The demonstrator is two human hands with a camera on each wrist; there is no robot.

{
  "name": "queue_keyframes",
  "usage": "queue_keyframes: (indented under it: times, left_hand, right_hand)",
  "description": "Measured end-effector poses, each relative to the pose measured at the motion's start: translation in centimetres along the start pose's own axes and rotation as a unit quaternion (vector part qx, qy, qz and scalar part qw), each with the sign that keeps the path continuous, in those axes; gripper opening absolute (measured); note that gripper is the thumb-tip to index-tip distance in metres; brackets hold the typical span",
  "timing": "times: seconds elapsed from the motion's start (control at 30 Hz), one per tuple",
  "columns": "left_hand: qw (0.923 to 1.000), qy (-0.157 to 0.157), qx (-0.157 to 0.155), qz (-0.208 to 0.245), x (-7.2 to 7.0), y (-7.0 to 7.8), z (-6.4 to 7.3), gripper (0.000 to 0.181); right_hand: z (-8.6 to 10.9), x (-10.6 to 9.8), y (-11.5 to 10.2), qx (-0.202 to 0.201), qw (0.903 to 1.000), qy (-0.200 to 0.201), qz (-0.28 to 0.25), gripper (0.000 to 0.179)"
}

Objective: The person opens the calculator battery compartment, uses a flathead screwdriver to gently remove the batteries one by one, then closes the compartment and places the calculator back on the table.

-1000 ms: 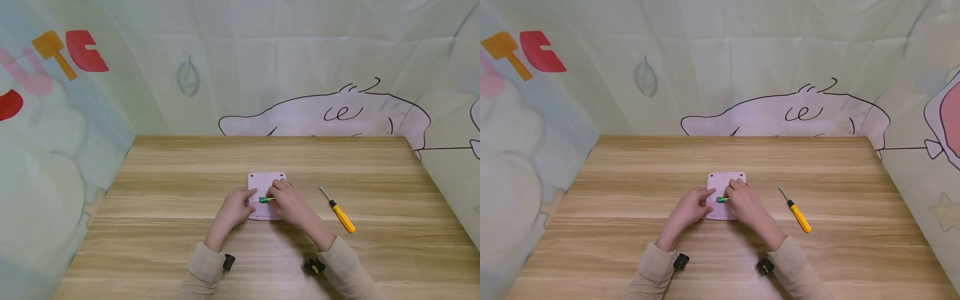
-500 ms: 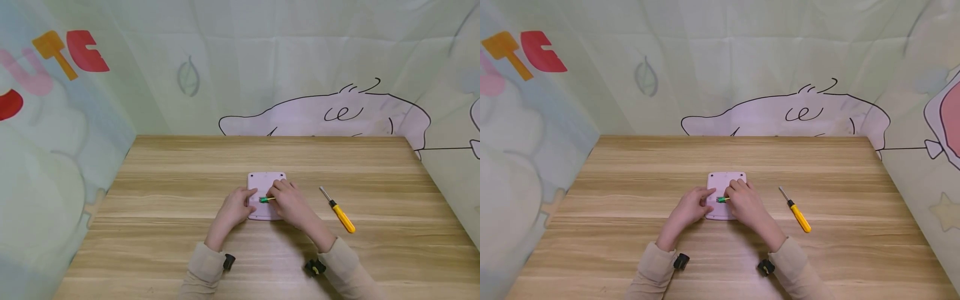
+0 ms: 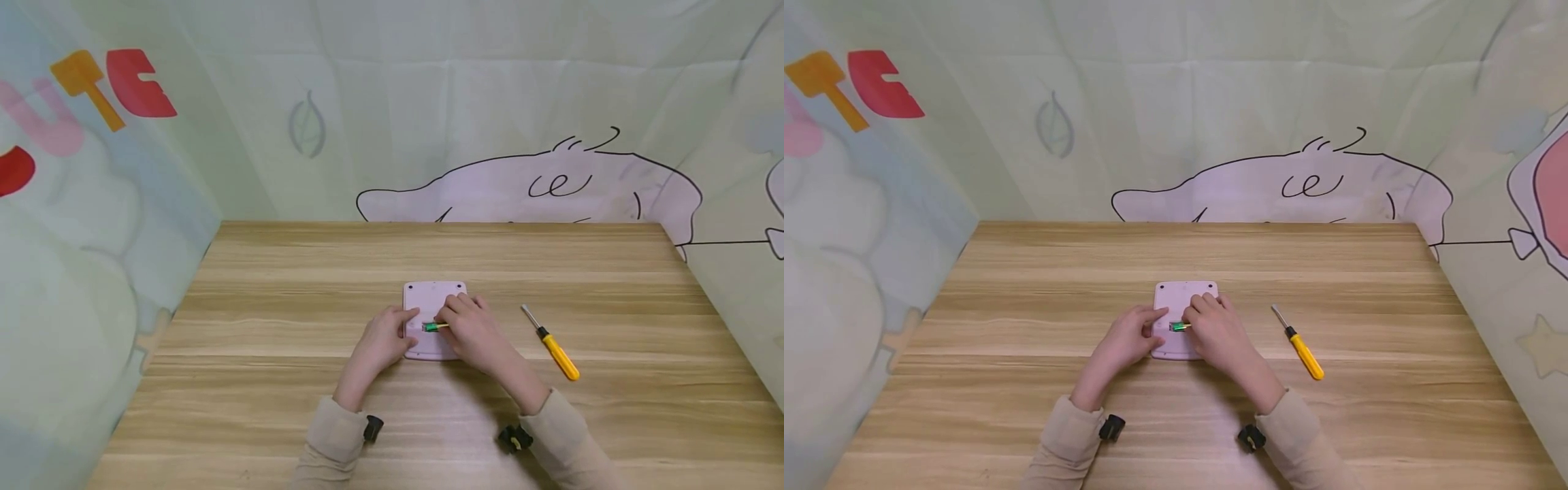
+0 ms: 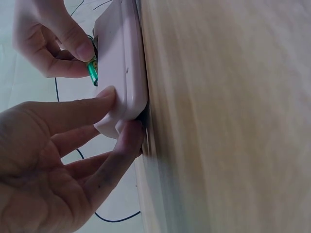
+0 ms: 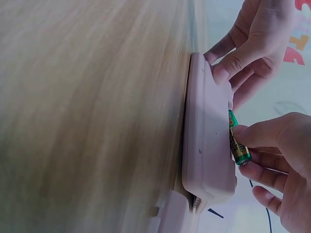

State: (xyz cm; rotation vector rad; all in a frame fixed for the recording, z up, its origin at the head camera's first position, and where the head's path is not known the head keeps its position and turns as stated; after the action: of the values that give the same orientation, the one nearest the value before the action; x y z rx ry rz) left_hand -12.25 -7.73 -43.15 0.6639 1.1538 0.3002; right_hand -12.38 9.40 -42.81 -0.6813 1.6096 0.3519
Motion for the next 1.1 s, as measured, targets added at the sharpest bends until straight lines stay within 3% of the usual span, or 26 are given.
queue_keyframes:
  times: [0.67, 1.1]
  left_hand:
    - [1.0, 0.006, 0.004, 0.002, 0.1, 0.0, 0.2, 0.054]
    - [1.0, 0.006, -0.002, 0.0, 0.1, 0.1, 0.2, 0.054]
  right_hand:
    - [1.1, -0.1, 0.4, 0.013, 0.9987, 0.049, -0.008, 0.014]
    - [1.9, -0.6, 0.8, 0.049, 0.9977, 0.039, -0.025, 0.012]
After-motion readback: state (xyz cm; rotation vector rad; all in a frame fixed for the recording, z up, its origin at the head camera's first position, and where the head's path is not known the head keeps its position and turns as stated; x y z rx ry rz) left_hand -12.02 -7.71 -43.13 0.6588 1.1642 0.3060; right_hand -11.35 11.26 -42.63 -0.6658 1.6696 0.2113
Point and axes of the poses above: each hand's wrist, its own z-axis away from the middle knuckle, its own x-axis out of the palm, y = z × x, the point moved 2 cm from there along -z, towards the middle knuckle, and after that the axes turned 7 degrees about -y, right-handed, at the moved point
